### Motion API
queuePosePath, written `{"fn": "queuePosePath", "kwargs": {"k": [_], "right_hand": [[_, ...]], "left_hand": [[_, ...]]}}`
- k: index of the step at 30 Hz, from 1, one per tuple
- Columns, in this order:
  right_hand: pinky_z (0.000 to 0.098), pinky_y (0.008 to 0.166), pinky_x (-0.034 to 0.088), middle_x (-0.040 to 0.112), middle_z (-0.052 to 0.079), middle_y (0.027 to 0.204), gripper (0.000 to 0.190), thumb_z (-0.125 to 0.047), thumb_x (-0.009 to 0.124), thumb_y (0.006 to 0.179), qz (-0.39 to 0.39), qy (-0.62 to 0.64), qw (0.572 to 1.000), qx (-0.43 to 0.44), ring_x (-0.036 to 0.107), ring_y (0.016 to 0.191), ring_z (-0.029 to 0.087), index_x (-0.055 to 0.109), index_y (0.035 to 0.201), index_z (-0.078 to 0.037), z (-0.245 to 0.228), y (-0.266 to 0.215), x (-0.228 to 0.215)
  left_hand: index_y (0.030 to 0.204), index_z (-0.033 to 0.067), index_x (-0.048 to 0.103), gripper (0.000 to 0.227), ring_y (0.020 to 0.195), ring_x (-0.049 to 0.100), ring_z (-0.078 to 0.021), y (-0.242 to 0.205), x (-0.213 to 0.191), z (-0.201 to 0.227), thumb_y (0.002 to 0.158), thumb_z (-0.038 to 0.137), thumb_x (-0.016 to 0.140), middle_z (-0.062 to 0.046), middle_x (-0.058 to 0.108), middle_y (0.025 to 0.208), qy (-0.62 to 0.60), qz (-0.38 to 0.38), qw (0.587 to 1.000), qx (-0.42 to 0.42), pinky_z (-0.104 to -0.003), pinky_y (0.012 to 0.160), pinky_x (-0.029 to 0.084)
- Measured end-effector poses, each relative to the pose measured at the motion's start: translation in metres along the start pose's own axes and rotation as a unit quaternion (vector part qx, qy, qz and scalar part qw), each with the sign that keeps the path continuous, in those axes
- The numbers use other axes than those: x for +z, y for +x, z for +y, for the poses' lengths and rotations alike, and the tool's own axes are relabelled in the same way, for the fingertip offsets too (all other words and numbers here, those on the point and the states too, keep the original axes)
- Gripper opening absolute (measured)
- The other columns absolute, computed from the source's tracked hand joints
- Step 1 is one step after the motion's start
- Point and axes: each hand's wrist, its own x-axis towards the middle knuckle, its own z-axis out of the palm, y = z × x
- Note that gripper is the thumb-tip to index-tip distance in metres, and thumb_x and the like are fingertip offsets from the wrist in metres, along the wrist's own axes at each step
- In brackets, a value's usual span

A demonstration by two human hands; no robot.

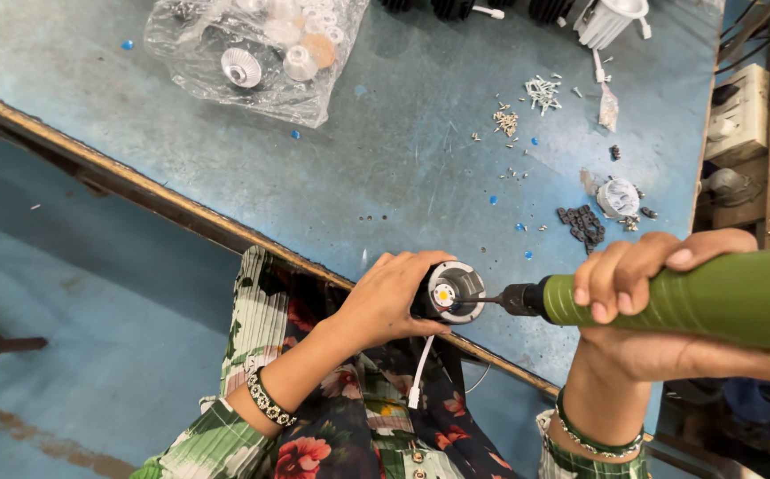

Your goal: The person assembles LED light fixtures by inserting a small LED module into a black cylindrical housing and securing it with a screwdriver. They then attach a white plastic clip to the housing and fasten it with a screw. The process is repeated for multiple units on a blue workbench.

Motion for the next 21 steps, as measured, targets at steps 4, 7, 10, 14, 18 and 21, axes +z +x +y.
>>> {"fn": "queuePosePath", "kwargs": {"k": [4,7,10,14,18,21], "right_hand": [[0.0372,0.049,0.046,0.046,0.012,0.065,0.096,-0.096,0.035,0.076,-0.003,0.001,1.000,0.014,0.049,0.049,0.021,0.043,0.099,-0.003,0.003,0.005,-0.001],[0.0376,0.050,0.046,0.047,0.012,0.066,0.095,-0.094,0.032,0.077,-0.006,0.007,1.000,0.016,0.049,0.049,0.021,0.044,0.101,-0.003,0.006,0.004,-0.003],[0.0377,0.050,0.046,0.046,0.012,0.066,0.094,-0.094,0.031,0.077,0.002,-0.009,1.000,0.016,0.049,0.049,0.021,0.044,0.101,-0.004,0.007,0.003,-0.004],[0.0384,0.050,0.047,0.049,0.011,0.068,0.092,-0.093,0.035,0.079,-0.014,-0.012,0.999,0.033,0.050,0.051,0.021,0.044,0.103,-0.005,0.007,0.009,0.000],[0.0398,0.051,0.049,0.055,0.006,0.070,0.085,-0.088,0.044,0.078,-0.116,0.046,0.989,0.083,0.054,0.054,0.019,0.046,0.107,-0.008,0.010,0.032,0.000],[0.0426,0.060,0.050,0.058,0.006,0.075,0.067,-0.073,0.052,0.087,-0.170,0.057,0.977,0.118,0.057,0.063,0.021,0.048,0.109,-0.010,0.009,0.043,0.002]], "left_hand": [[0.135,0.0154,0.053,0.084,0.108,0.062,-0.0302,0.000,0.000,-0.001,0.064,0.035,0.094,-0.008,0.068,0.113,-0.006,-0.001,1.000,0.003,-0.041,0.094,0.044],[0.136,0.0141,0.053,0.086,0.109,0.063,-0.0303,0.001,0.001,-0.002,0.064,0.035,0.095,-0.009,0.068,0.115,-0.008,0.008,1.000,0.014,-0.041,0.094,0.044],[0.136,0.0136,0.053,0.087,0.109,0.063,-0.0302,0.000,0.001,-0.002,0.064,0.036,0.095,-0.009,0.068,0.116,-0.009,-0.001,1.000,0.005,-0.041,0.095,0.044],[0.137,0.0124,0.052,0.088,0.111,0.063,-0.0307,0.000,0.000,-0.001,0.063,0.038,0.094,-0.010,0.068,0.118,-0.006,0.007,1.000,0.013,-0.041,0.095,0.044],[0.136,0.0111,0.053,0.087,0.110,0.064,-0.0310,0.000,-0.001,-0.002,0.065,0.038,0.094,-0.010,0.068,0.118,-0.021,0.012,0.999,0.027,-0.041,0.095,0.044],[0.136,0.0106,0.055,0.084,0.110,0.065,-0.0305,0.000,-0.001,-0.003,0.066,0.036,0.094,-0.009,0.069,0.119,-0.034,0.025,0.999,0.033,-0.041,0.096,0.045]]}}
